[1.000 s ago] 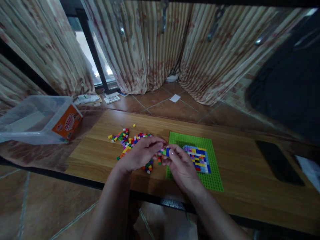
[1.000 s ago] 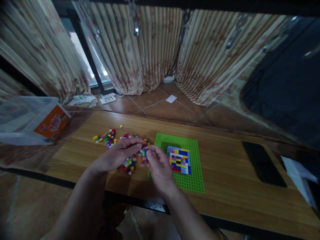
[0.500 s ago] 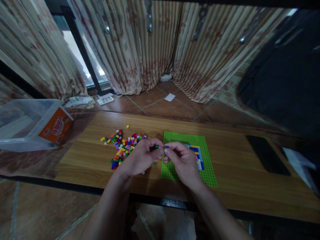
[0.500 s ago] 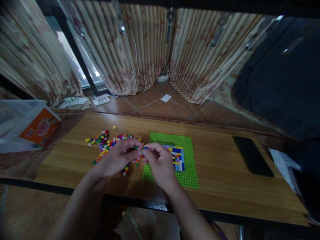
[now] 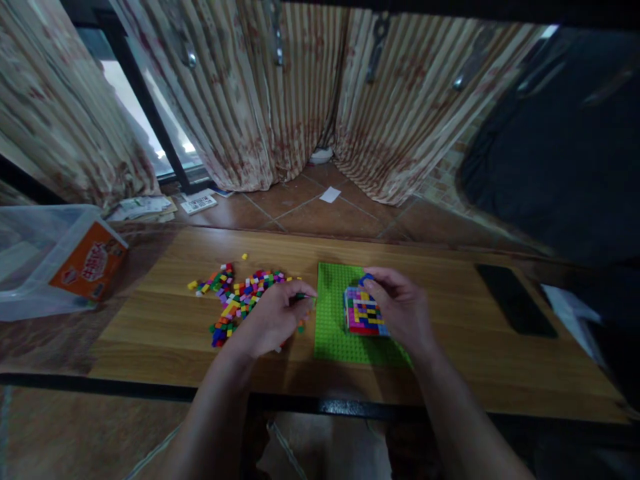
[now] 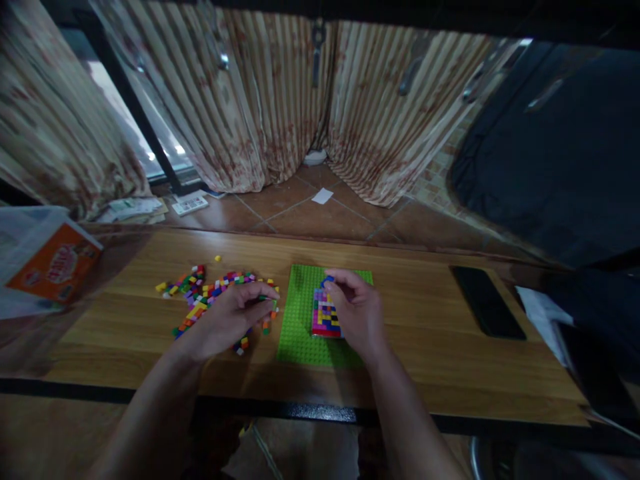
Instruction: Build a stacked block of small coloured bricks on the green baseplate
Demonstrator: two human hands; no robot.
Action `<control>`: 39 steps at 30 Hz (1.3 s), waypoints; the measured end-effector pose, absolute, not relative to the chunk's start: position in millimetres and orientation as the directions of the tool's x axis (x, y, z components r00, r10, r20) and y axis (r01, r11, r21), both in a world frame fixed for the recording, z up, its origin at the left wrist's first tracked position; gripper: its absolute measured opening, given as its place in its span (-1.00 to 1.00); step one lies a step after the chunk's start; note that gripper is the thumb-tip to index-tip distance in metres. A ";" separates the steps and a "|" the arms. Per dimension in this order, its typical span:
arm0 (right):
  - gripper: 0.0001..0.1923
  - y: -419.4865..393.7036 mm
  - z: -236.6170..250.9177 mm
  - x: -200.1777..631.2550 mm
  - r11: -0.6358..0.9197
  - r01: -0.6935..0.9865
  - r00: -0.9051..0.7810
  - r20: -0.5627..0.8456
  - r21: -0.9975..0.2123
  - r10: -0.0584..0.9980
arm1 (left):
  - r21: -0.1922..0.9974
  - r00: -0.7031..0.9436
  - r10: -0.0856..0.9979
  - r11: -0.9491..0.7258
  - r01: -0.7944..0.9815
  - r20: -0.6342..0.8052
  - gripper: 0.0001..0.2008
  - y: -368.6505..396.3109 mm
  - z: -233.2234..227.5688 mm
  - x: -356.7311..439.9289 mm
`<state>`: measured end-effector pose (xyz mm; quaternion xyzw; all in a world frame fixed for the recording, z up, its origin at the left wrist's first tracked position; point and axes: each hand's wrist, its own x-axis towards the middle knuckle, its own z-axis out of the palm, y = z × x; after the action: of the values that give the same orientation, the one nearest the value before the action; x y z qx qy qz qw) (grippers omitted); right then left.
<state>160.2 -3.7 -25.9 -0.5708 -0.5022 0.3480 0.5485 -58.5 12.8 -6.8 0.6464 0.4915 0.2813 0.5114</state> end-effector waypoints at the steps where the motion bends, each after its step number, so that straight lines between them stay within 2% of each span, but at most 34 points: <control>1: -0.84 -3.2 -27.4 165.3 0.113 0.277 0.253 0.186 -0.954 0.950 | 0.920 0.350 0.929 -0.031 0.391 -0.118 -0.84 13.0 -7.2 -59.0; 3: -0.86 -3.0 -30.3 171.6 0.109 0.409 0.229 0.218 -0.906 0.949 | 0.886 0.346 0.934 -0.083 0.456 -0.090 -0.81 13.8 -8.3 -59.5; 6: -0.86 -2.6 -33.9 173.0 0.080 0.464 0.159 0.172 -0.882 0.972 | 0.861 0.359 0.929 -0.111 0.496 -0.087 -0.80 15.9 -11.7 -59.6; 10: -0.86 1.0 -37.4 171.0 0.051 0.428 0.080 0.094 -0.902 0.992 | 0.858 0.371 0.926 -0.130 0.498 -0.075 -0.79 17.7 -15.5 -58.7; 16: -0.85 6.2 -39.6 174.6 -0.010 0.334 0.069 0.014 -0.943 0.998 | 0.842 0.398 0.913 -0.143 0.521 -0.091 -0.77 16.1 -11.4 -52.5; 21: -0.88 8.2 -42.1 173.2 -0.024 0.327 0.077 0.001 -0.945 0.997 | 0.849 0.424 0.901 -0.155 0.506 -0.088 -0.72 14.1 -14.3 -42.4; 29: -0.85 12.0 -38.9 173.4 -0.024 0.311 0.088 0.003 -0.950 0.996 | 0.843 0.458 0.885 -0.184 0.506 -0.081 -0.55 7.6 -18.8 -21.9; 39: -0.85 16.4 -34.7 177.0 -0.038 0.261 0.051 -0.026 -0.965 0.998 | 0.835 0.470 0.875 -0.173 0.523 -0.113 -0.49 4.6 -12.7 -10.0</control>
<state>177.0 16.4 -34.7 -0.5814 -0.5415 0.4255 0.4332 -10.0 4.6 -12.7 0.7385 0.4734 0.2023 0.4354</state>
